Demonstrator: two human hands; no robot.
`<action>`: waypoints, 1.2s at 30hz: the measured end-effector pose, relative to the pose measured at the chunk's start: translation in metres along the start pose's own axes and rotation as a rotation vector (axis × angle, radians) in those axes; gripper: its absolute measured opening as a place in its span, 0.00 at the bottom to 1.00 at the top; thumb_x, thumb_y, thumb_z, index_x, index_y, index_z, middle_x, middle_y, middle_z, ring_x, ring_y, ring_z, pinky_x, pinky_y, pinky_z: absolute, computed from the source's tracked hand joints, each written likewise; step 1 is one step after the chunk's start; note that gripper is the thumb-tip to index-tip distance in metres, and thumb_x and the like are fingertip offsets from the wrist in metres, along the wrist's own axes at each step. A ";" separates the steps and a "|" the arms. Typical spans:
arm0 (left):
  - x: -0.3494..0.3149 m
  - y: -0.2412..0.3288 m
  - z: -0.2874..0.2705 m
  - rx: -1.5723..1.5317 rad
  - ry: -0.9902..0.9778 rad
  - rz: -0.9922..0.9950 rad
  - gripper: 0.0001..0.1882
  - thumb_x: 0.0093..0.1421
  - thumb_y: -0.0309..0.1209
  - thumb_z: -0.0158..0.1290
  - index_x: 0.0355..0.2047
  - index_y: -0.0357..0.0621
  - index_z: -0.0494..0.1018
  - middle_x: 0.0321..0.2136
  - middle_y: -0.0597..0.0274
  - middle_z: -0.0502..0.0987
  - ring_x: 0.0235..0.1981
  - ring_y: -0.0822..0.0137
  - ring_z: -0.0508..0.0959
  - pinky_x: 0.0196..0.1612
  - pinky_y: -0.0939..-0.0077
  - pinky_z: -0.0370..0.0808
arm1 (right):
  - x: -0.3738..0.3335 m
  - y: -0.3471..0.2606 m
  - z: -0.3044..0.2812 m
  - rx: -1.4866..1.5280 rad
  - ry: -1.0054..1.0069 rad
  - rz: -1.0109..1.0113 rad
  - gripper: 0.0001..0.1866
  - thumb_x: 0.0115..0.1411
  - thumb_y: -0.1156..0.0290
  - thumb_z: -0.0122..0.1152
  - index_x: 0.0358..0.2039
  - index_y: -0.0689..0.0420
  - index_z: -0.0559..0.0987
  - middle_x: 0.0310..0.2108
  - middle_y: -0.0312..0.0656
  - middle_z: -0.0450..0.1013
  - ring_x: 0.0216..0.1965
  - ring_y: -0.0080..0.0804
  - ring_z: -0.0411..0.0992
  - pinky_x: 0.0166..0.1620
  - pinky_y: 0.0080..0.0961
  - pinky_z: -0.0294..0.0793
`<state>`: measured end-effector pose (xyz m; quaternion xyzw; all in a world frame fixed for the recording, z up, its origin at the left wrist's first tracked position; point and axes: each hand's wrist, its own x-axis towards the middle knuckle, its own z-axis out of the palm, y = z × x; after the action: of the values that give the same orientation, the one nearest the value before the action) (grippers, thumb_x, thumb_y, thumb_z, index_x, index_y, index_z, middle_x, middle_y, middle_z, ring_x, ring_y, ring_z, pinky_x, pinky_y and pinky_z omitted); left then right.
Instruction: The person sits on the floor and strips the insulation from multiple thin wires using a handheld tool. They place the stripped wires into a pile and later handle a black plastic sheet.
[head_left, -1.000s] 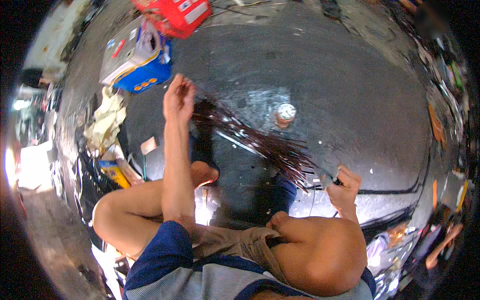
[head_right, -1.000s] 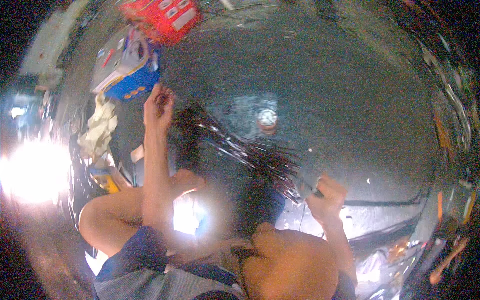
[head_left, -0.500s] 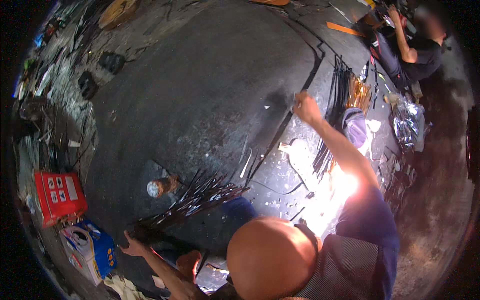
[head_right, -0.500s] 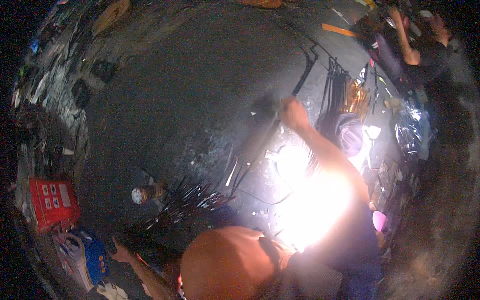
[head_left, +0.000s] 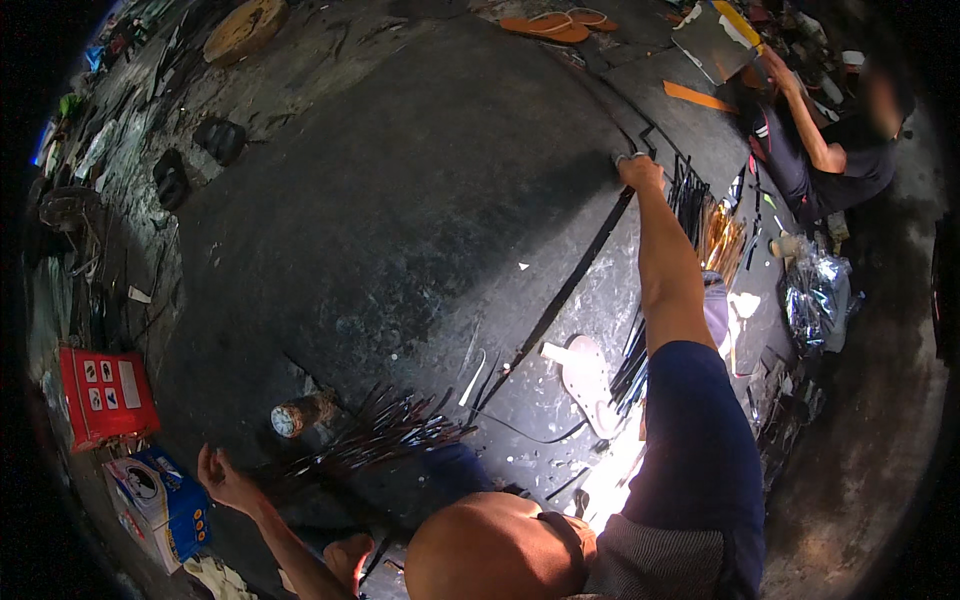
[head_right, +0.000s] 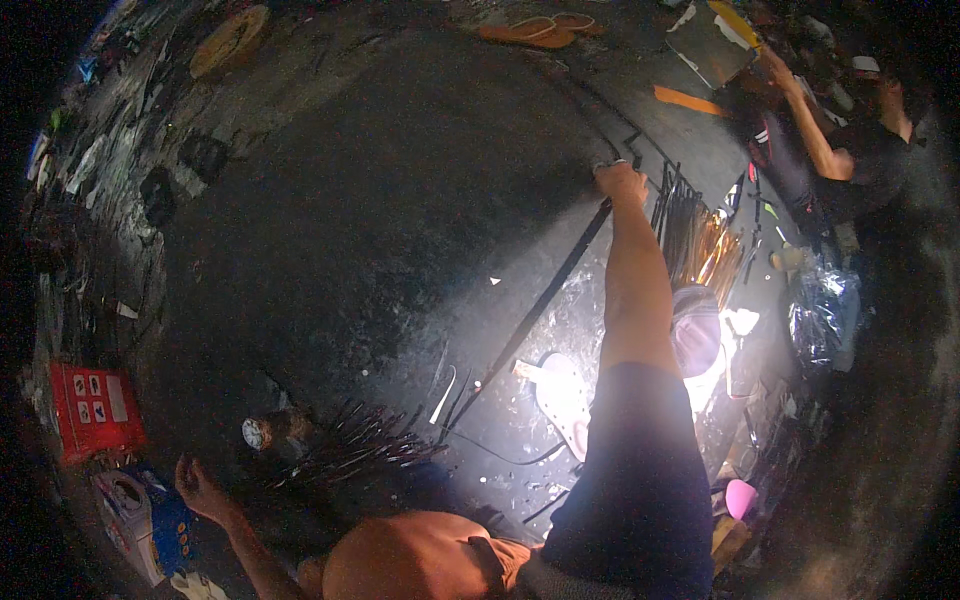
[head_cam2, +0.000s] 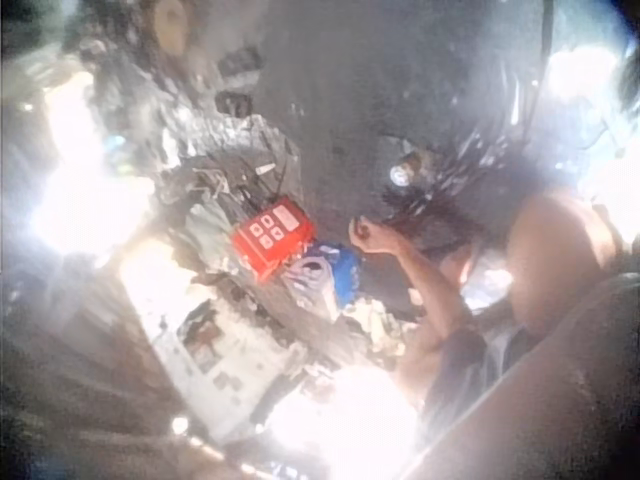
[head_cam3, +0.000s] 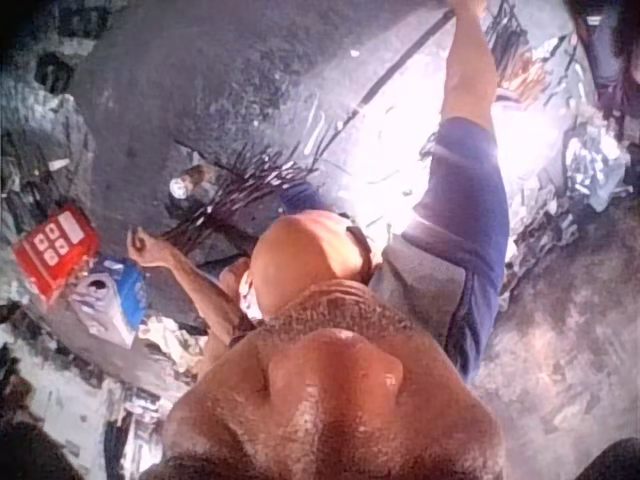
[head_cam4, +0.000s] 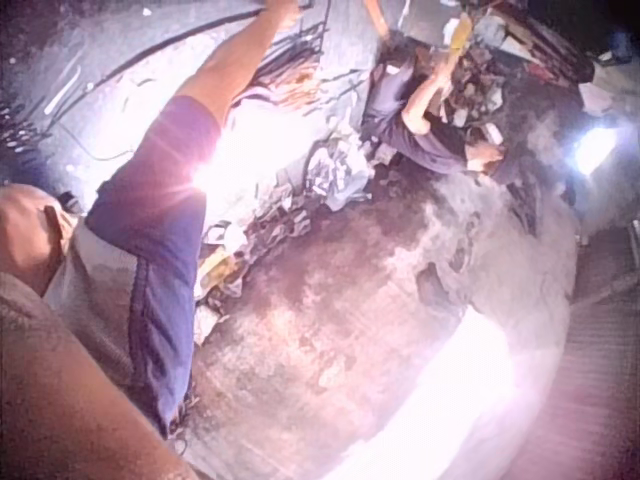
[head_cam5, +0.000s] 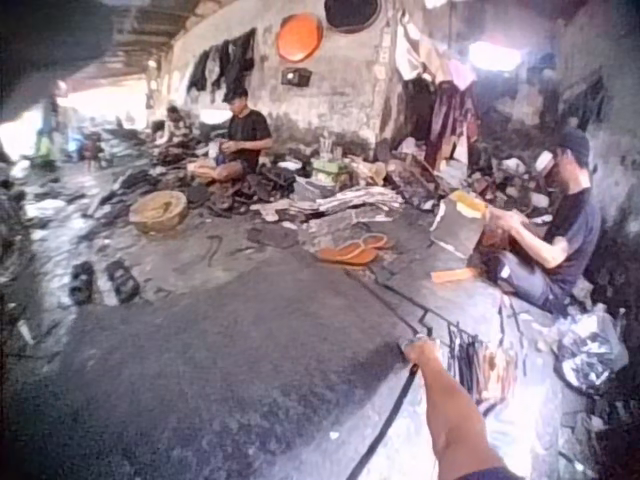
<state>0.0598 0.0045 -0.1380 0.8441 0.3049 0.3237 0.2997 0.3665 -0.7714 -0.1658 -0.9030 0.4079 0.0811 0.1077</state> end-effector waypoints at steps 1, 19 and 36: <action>-0.003 0.005 0.004 -0.011 -0.016 0.001 0.13 0.62 0.27 0.55 0.47 0.39 0.75 0.46 0.57 0.76 0.46 0.62 0.75 0.48 0.66 0.74 | 0.012 0.009 -0.001 -0.013 0.017 0.006 0.34 0.59 0.45 0.51 0.59 0.56 0.70 0.61 0.50 0.65 0.67 0.48 0.54 0.64 0.43 0.57; -0.181 0.168 0.098 -0.545 -0.832 0.141 0.25 0.52 0.20 0.62 0.52 0.43 0.71 0.49 0.56 0.70 0.39 0.68 0.76 0.37 0.74 0.77 | -0.364 -0.022 0.228 0.818 -0.965 -1.016 0.14 0.63 0.74 0.54 0.49 0.59 0.72 0.45 0.40 0.72 0.45 0.33 0.74 0.49 0.32 0.76; -0.112 0.150 0.014 -1.031 -0.422 -0.636 0.09 0.59 0.21 0.56 0.41 0.32 0.75 0.31 0.61 0.77 0.28 0.74 0.77 0.32 0.80 0.76 | -0.495 -0.132 0.054 0.862 -0.653 -1.436 0.20 0.43 0.79 0.61 0.41 0.62 0.76 0.38 0.50 0.72 0.44 0.44 0.72 0.49 0.34 0.69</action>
<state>0.0503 -0.1740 -0.0819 0.5053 0.2802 0.1511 0.8021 0.1396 -0.3160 -0.0849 -0.7538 -0.3107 0.0868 0.5725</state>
